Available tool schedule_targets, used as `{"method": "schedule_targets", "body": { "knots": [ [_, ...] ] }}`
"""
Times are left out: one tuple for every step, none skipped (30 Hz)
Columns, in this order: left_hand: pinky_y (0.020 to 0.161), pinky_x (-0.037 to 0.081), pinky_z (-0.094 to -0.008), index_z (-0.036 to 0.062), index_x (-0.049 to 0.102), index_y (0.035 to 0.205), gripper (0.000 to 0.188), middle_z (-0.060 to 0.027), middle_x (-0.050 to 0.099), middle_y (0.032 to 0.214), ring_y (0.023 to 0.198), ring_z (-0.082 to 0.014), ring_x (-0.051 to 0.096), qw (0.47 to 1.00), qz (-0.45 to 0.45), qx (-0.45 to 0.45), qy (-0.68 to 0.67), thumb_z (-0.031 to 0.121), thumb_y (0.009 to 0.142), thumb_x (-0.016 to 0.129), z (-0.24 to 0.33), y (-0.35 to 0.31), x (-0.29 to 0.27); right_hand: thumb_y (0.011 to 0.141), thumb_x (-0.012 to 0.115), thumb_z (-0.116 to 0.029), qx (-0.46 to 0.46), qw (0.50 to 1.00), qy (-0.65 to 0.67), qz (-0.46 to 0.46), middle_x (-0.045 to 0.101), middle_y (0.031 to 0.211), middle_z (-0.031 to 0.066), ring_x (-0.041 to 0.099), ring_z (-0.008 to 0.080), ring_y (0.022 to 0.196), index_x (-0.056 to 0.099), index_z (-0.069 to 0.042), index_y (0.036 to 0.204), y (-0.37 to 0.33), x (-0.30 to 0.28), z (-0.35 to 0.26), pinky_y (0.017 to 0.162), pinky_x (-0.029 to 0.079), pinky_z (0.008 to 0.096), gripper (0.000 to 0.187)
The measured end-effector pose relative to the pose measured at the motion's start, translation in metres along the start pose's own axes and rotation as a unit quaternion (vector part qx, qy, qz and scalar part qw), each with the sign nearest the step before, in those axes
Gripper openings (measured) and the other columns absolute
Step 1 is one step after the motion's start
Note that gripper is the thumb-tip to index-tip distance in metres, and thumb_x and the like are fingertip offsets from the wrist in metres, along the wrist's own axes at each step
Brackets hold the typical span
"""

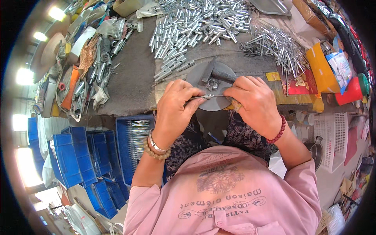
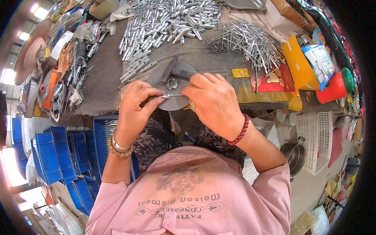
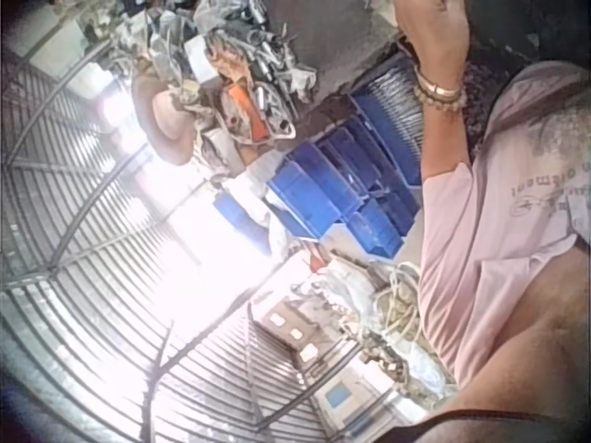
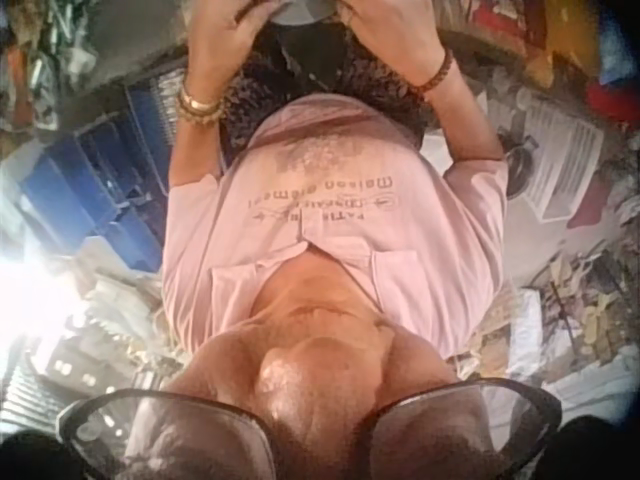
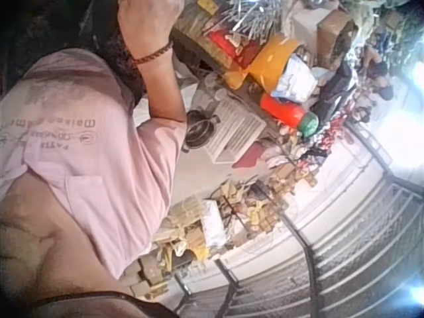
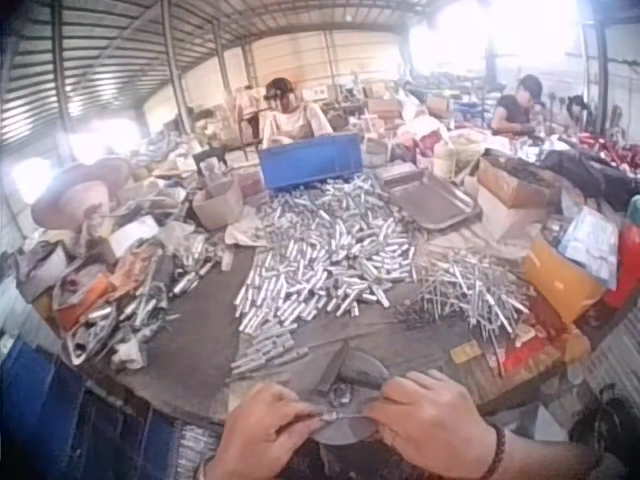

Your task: The person assembles metal parts by taking metal rods from a blue container, inserting them into metal pieces, and tapping them together using a small hammer on a metal disc.

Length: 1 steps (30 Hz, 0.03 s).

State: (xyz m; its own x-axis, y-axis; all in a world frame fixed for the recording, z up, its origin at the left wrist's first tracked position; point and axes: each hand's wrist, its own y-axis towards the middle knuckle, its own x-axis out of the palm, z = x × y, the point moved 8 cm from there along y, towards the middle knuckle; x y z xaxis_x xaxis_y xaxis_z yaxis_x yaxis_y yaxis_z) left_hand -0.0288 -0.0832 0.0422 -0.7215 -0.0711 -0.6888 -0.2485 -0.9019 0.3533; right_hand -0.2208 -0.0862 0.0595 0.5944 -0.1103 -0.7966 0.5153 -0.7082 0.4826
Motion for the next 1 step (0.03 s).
{"method": "schedule_targets", "body": {
  "knots": [
    [0.083, 0.050, -0.0398, 0.0038, 0.080, 0.102, 0.014, -0.0090, 0.068, 0.096, 0.095, -0.0270, 0.064, 1.000, -0.006, -0.011, -0.005, 0.009, 0.089, 0.081, -0.0018, -0.0003, 0.0005, 0.078, 0.071, -0.001, -0.004, 1.000, 0.000, -0.006, 0.061, 0.094, 0.0066, 0.064, 0.0306, 0.096, 0.075, -0.009, 0.097, 0.0003, 0.0006, 0.0002, 0.086, 0.051, 0.0437, 0.021]
  ]
}}
